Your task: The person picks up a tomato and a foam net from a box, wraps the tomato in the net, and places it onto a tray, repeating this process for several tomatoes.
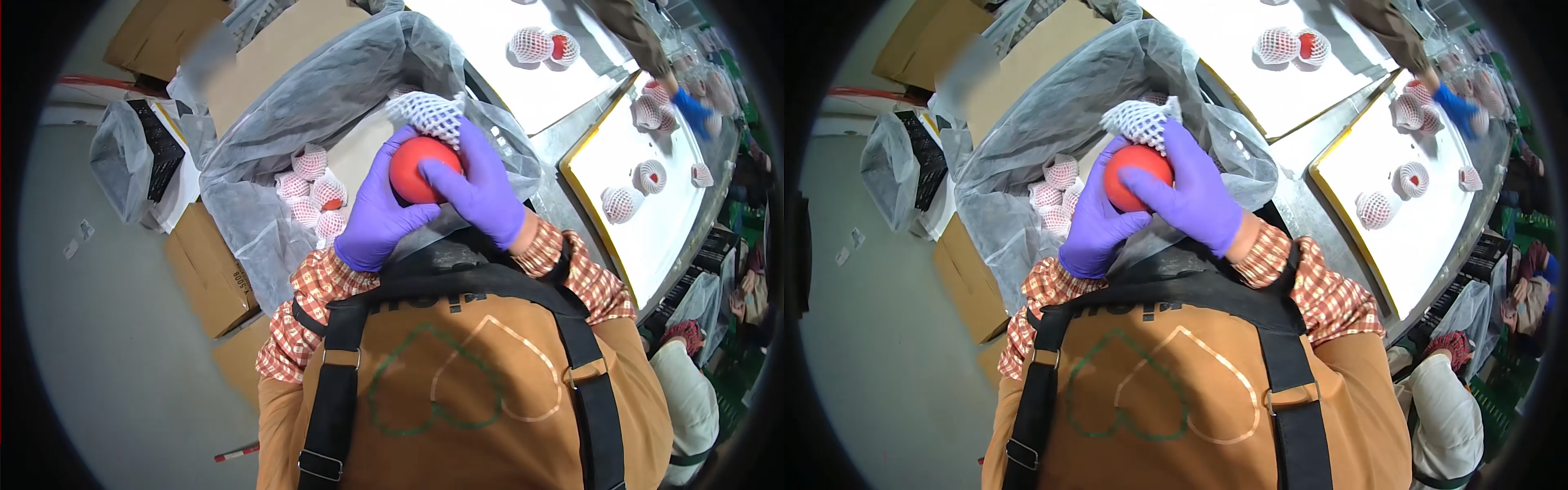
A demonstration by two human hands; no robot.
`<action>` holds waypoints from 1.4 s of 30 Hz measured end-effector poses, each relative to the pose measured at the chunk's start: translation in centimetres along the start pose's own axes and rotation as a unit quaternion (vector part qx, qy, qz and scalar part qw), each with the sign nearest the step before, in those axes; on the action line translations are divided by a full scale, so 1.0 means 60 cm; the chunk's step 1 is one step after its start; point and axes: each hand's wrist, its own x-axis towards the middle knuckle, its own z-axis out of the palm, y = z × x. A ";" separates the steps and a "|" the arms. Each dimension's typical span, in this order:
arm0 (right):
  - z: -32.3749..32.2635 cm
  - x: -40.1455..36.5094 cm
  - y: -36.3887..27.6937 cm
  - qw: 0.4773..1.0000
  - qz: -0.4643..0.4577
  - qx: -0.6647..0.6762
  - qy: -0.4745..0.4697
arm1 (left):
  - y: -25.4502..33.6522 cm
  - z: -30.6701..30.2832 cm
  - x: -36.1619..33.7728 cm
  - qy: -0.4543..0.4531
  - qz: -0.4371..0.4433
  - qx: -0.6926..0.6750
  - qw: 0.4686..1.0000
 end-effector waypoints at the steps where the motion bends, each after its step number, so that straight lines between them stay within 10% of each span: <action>1: 0.002 0.002 0.010 1.000 0.018 0.017 0.001 | -0.001 0.000 -0.003 0.013 -0.006 0.002 1.000; 4: -0.013 0.006 0.048 0.946 0.276 0.167 0.028 | 0.009 0.004 -0.007 -0.032 -0.011 -0.021 0.999; 6: -0.016 -0.003 0.049 0.941 0.274 0.192 0.049 | 0.014 0.000 -0.006 -0.033 -0.002 0.001 0.999; 10: -0.042 -0.010 0.034 0.947 0.189 0.244 0.087 | 0.027 0.001 -0.015 0.019 -0.047 -0.066 0.997; 18: -0.025 -0.028 0.012 0.991 -0.055 -0.105 -0.067 | 0.018 0.002 -0.004 0.063 -0.129 0.026 0.989; 21: -0.032 -0.030 0.010 0.959 0.170 0.226 -0.009 | 0.025 0.006 -0.011 0.069 -0.107 0.063 0.990; 26: -0.056 -0.048 0.015 0.883 0.241 0.402 0.034 | 0.012 -0.026 0.004 0.165 -0.067 0.079 0.981; 28: -0.072 -0.055 0.026 0.773 0.315 0.551 0.005 | 0.002 -0.028 0.006 0.152 -0.102 0.073 0.980; 32: -0.058 -0.050 0.023 0.740 0.362 0.560 0.084 | -0.025 -0.010 0.010 0.053 -0.153 -0.123 0.979; 35: -0.072 -0.057 0.028 0.740 0.349 0.574 0.039 | -0.020 0.005 0.015 -0.093 -0.015 0.199 0.975; 38: -0.108 -0.076 0.063 0.745 0.337 0.576 -0.003 | -0.032 0.008 0.046 0.051 -0.130 -0.164 0.976; 42: -0.114 -0.020 0.022 0.934 0.252 0.255 0.005 | 0.016 0.020 0.079 0.099 -0.063 0.125 0.985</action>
